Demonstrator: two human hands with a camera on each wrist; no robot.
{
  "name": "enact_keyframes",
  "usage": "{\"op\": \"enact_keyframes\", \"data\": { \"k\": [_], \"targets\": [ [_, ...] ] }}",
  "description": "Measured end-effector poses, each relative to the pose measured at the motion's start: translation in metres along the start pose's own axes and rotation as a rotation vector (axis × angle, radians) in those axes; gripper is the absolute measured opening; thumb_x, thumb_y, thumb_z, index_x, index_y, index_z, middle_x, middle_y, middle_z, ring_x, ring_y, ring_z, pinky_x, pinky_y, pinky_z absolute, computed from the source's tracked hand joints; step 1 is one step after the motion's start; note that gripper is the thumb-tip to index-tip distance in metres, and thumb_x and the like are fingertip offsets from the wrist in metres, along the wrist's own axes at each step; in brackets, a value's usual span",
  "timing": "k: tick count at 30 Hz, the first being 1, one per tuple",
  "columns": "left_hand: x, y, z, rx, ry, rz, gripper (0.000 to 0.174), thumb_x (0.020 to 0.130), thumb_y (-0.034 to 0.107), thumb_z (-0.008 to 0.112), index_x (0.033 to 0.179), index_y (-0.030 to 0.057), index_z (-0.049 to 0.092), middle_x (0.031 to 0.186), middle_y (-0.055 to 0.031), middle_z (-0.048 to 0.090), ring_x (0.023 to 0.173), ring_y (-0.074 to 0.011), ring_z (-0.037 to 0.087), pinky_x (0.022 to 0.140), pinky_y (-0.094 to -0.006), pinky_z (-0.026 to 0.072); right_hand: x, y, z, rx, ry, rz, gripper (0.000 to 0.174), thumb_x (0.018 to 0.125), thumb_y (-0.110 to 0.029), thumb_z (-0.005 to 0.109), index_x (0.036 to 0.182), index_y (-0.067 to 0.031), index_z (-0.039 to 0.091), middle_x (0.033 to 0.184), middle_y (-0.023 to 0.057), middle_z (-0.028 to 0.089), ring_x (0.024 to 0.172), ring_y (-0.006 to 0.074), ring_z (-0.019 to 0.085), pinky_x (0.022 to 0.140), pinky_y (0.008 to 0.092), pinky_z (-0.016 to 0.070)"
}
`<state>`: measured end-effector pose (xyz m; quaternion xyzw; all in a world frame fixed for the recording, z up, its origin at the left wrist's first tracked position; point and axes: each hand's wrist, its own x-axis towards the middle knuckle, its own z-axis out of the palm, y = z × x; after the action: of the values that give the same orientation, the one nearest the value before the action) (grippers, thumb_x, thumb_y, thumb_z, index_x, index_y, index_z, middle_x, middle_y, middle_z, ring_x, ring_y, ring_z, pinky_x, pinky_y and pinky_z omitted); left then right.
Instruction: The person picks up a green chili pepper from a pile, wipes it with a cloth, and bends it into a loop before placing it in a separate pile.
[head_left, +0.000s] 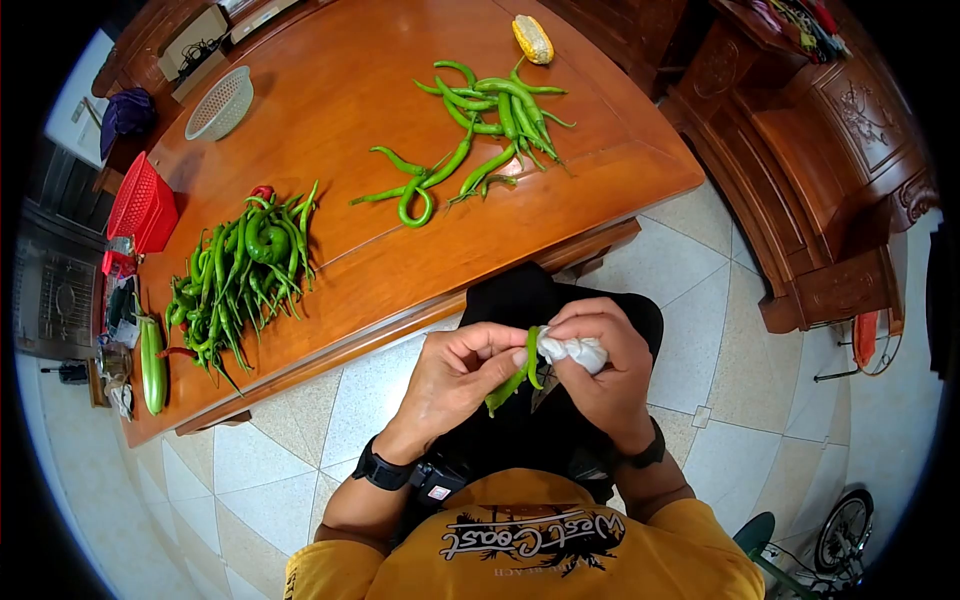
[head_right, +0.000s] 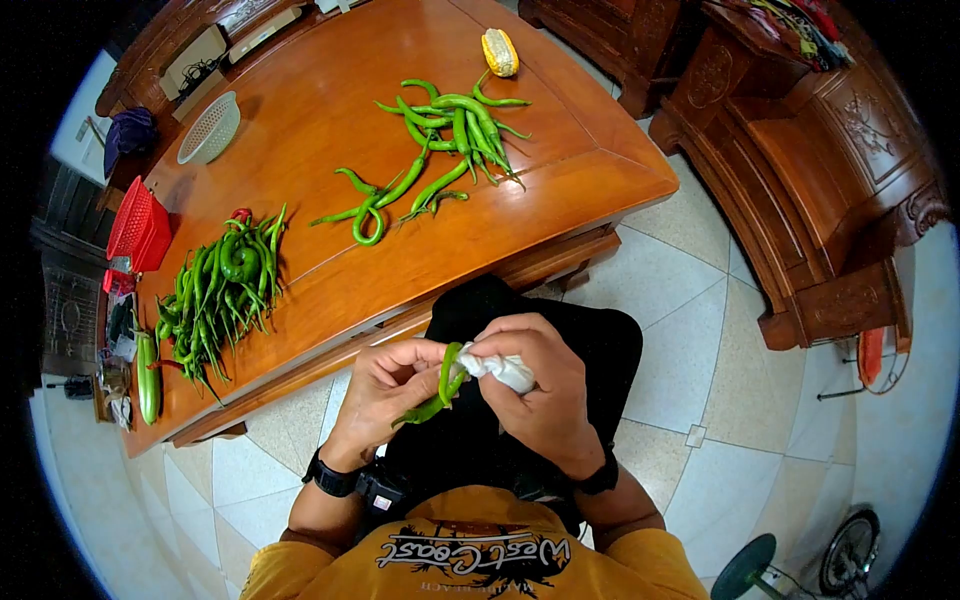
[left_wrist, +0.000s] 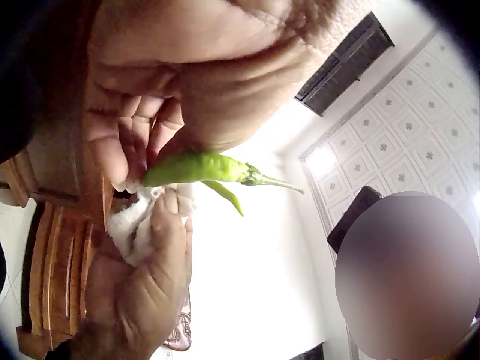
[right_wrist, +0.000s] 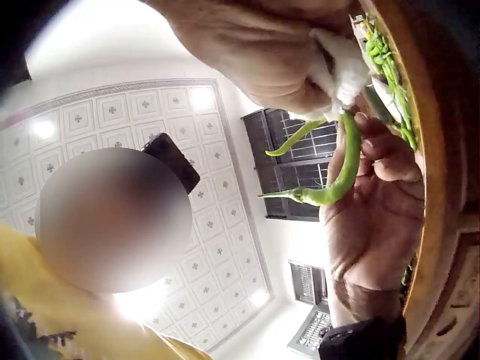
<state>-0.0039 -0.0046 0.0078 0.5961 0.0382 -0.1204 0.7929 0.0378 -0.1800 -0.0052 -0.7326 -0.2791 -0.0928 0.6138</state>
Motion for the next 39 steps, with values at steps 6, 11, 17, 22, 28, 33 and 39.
{"op": "enact_keyframes", "data": {
  "k": [6, 11, 17, 22, 28, 33, 39],
  "targets": [
    [0.000, -0.003, -0.001, 0.035, 0.046, 0.071, 0.017, 0.090, 0.005, 0.061, 0.105, -0.0015, 0.065, 0.088, -0.0042, 0.068, 0.075, -0.0042, 0.059, 0.067, -0.0177, 0.0473, -0.003, -0.002, 0.001, 0.056, -0.057, 0.106, 0.021, 0.071, 0.006, 0.064, 0.090, -0.0011, 0.061, 0.092, 0.0114, 0.061, 0.079, 0.0212, 0.062, 0.070, 0.0279, 0.0486],
    [0.001, -0.003, -0.002, 0.042, 0.084, 0.088, 0.016, 0.090, 0.004, 0.060, 0.105, -0.0013, 0.064, 0.089, -0.0044, 0.067, 0.078, -0.0053, 0.059, 0.069, -0.0182, 0.0471, -0.005, -0.004, 0.004, 0.070, -0.113, 0.123, 0.021, 0.070, 0.009, 0.061, 0.088, -0.0002, 0.059, 0.092, 0.0103, 0.060, 0.080, 0.0158, 0.060, 0.071, 0.0253, 0.0469],
    [0.003, -0.005, 0.000, 0.153, 0.048, 0.119, 0.017, 0.090, 0.003, 0.060, 0.106, -0.0007, 0.064, 0.087, -0.0029, 0.065, 0.076, -0.0064, 0.059, 0.067, -0.0188, 0.0462, -0.007, -0.003, 0.002, 0.046, -0.127, 0.131, 0.020, 0.072, 0.005, 0.065, 0.090, -0.0012, 0.060, 0.093, 0.0118, 0.061, 0.080, 0.0224, 0.063, 0.070, 0.0290, 0.0494],
    [0.004, -0.005, 0.000, 0.126, 0.099, 0.090, 0.016, 0.089, 0.001, 0.059, 0.105, -0.0009, 0.063, 0.085, -0.0020, 0.064, 0.071, -0.0050, 0.056, 0.064, -0.0186, 0.0453, -0.007, -0.009, 0.001, 0.097, -0.222, 0.163, 0.022, 0.071, 0.005, 0.066, 0.091, -0.0022, 0.061, 0.094, 0.0118, 0.061, 0.080, 0.0217, 0.064, 0.070, 0.0285, 0.0493],
    [0.006, -0.005, -0.006, 0.111, 0.141, 0.137, 0.013, 0.089, 0.002, 0.060, 0.101, -0.0016, 0.062, 0.083, -0.0018, 0.063, 0.069, -0.0026, 0.055, 0.059, -0.0179, 0.0442, -0.005, -0.015, -0.006, 0.229, -0.371, 0.208, 0.020, 0.071, 0.003, 0.066, 0.090, -0.0021, 0.061, 0.091, 0.0103, 0.062, 0.079, 0.0184, 0.063, 0.069, 0.0263, 0.0483],
    [0.010, -0.005, -0.008, 0.005, 0.169, 0.171, 0.013, 0.089, 0.001, 0.057, 0.100, -0.0017, 0.062, 0.089, -0.0066, 0.066, 0.068, -0.0052, 0.058, 0.060, -0.0188, 0.0486, -0.009, -0.010, -0.007, 0.381, -0.351, 0.221, 0.017, 0.070, 0.003, 0.065, 0.086, -0.0009, 0.060, 0.091, 0.0086, 0.063, 0.079, 0.0162, 0.062, 0.070, 0.0253, 0.0472],
    [0.011, -0.005, -0.008, -0.012, 0.179, 0.170, 0.014, 0.090, 0.000, 0.057, 0.103, -0.0027, 0.060, 0.088, -0.0068, 0.066, 0.064, -0.0066, 0.058, 0.059, -0.0198, 0.0490, -0.007, -0.011, -0.009, 0.401, -0.317, 0.176, 0.018, 0.070, 0.003, 0.065, 0.086, -0.0009, 0.060, 0.092, 0.0092, 0.062, 0.080, 0.0160, 0.062, 0.071, 0.0252, 0.0466]
  ]
}}
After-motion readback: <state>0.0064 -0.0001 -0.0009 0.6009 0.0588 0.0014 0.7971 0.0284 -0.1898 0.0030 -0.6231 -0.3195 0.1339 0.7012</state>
